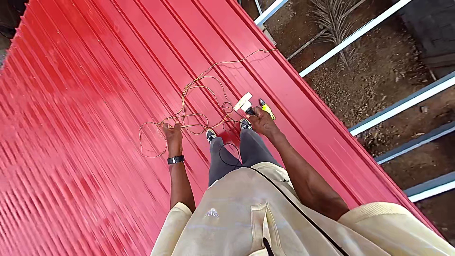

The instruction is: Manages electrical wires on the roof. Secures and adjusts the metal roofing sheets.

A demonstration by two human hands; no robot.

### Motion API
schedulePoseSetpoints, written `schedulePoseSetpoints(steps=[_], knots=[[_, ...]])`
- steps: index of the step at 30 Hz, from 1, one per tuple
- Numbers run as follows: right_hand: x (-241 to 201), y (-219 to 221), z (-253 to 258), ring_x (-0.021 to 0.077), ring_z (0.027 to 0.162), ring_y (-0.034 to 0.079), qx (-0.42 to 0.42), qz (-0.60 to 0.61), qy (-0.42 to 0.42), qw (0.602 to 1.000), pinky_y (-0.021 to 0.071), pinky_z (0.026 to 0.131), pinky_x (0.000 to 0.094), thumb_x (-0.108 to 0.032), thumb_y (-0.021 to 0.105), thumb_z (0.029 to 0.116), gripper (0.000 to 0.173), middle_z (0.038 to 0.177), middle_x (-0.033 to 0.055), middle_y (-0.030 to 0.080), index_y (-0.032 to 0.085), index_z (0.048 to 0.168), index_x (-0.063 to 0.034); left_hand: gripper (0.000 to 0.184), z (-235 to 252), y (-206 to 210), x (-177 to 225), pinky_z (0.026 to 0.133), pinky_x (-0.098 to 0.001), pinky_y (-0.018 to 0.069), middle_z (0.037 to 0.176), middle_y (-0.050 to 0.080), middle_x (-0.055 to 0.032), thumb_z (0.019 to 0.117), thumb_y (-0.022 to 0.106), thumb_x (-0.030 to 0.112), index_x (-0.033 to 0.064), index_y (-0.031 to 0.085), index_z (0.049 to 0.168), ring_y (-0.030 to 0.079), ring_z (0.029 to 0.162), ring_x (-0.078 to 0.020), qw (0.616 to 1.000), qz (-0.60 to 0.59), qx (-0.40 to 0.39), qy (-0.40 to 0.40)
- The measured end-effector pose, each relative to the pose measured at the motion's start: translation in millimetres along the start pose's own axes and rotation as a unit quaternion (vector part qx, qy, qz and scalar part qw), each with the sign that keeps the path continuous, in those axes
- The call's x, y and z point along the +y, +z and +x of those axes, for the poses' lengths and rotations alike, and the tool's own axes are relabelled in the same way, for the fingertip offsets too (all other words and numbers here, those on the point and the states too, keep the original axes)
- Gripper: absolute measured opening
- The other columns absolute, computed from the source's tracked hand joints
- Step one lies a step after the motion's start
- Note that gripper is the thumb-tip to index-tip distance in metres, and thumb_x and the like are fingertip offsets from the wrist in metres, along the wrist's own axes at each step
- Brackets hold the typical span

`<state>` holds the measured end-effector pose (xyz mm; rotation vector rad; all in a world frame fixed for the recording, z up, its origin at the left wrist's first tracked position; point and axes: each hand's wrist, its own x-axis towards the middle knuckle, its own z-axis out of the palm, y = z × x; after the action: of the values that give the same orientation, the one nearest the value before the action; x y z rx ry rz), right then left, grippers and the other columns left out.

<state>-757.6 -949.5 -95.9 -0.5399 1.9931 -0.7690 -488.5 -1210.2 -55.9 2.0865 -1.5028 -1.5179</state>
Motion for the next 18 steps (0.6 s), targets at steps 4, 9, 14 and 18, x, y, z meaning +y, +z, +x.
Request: schedulePoseSetpoints(steps=[4, 9, 14, 18], knots=[[-17.9, -18.7, -13.9, 0.0283, 0.081, 0.069, -0.072, -0.052, -0.040, 0.995, 0.0570, 0.076, 0.0563, -0.031, 0.058, 0.1054, 0.025, 0.091, 0.0129, 0.070, 0.067, 0.117, -0.0101, 0.079, -30.5, 77.1, 10.5, 0.110, -0.0655, 0.0405, 0.173, 0.010, -0.0073, 0.0938, 0.058, 0.067, 0.0306, 0.035, 0.160, 0.028, 0.152, -0.0337, 0.954, 0.150, -0.210, 0.156], [-23.4, -27.0, -27.3, 0.0228, 0.078, 0.067, -0.102, -0.027, -0.051, 0.993, 0.0566, 0.075, 0.0511, -0.032, 0.057, 0.1052, 0.024, 0.088, 0.0087, 0.069, 0.067, 0.114, -0.0119, 0.055, -65.9, 151.8, 37.0, 0.098, -0.0424, 0.0551, 0.135, 0.066, -0.0043, 0.1059, 0.045, 0.054, 0.0219, 0.052, 0.150, 0.065, 0.116, -0.0171, 0.867, 0.002, -0.453, 0.207], [-11.5, -30.6, -30.5, 0.0251, 0.079, 0.065, -0.078, -0.045, -0.024, 0.996, 0.0535, 0.076, 0.0525, -0.048, 0.055, 0.1038, 0.039, 0.081, 0.0090, 0.064, 0.065, 0.102, -0.0101, 0.051, -62.7, 185.1, 30.1, 0.087, -0.0406, 0.0587, 0.111, 0.071, -0.0099, 0.1096, 0.039, 0.048, 0.0111, 0.056, 0.139, 0.069, 0.095, -0.0183, 0.868, 0.024, -0.462, 0.181], [-11.0, -22.4, -43.3, 0.0322, 0.102, 0.069, -0.058, -0.079, -0.007, 0.995, 0.0524, 0.093, 0.0569, -0.051, 0.042, 0.1071, 0.051, 0.104, 0.0154, 0.071, 0.066, 0.123, -0.0091, 0.051, -66.5, 202.6, 22.9, 0.072, -0.0388, 0.0590, 0.093, 0.069, -0.0111, 0.1107, 0.035, 0.047, 0.0053, 0.063, 0.123, 0.067, 0.077, -0.0194, 0.894, 0.043, -0.410, 0.173]])
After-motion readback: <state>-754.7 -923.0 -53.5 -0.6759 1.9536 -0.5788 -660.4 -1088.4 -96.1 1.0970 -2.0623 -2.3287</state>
